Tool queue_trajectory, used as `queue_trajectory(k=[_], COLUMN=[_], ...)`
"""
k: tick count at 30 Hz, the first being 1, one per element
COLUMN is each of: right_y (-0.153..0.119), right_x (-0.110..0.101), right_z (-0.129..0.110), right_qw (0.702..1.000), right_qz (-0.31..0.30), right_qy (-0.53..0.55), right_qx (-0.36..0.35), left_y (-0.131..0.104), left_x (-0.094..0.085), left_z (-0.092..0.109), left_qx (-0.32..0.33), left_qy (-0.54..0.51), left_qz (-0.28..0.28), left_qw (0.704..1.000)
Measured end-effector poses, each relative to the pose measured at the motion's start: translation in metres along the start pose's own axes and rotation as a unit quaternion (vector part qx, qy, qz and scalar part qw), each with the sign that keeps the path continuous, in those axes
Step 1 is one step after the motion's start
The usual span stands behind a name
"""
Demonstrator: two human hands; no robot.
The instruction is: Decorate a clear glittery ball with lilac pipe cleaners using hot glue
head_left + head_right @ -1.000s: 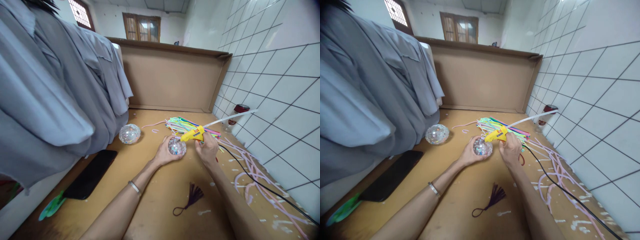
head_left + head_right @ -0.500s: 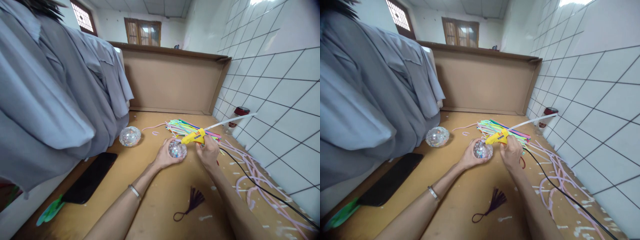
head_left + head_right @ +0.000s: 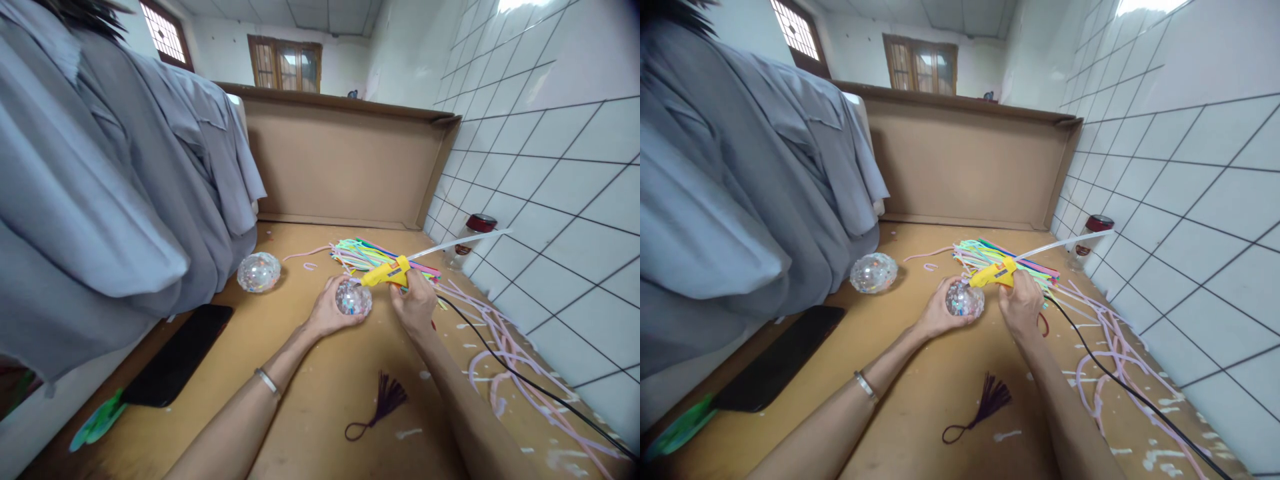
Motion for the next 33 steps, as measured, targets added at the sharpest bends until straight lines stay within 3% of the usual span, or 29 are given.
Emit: queue_trajectory(k=[33], right_y=[-0.0016], right_x=[0.0022], right_z=[0.002], right_qw=[1.0], right_qz=[-0.015], right_qy=[0.001], right_qx=[0.005], left_y=[-0.0013], left_x=[0.0002], left_z=[-0.0015], left_qx=[0.004], left_qy=[0.004], left_qz=[0.001], left_qw=[1.0])
Point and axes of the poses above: each hand's wrist, its own y-axis towards the middle knuckle, its own x-axis out of the palm, z = x × y, the point moved 6 cm from there along y, towards the middle knuckle, and after that the axes turned 5 degrees about z, right-handed, at the moved point
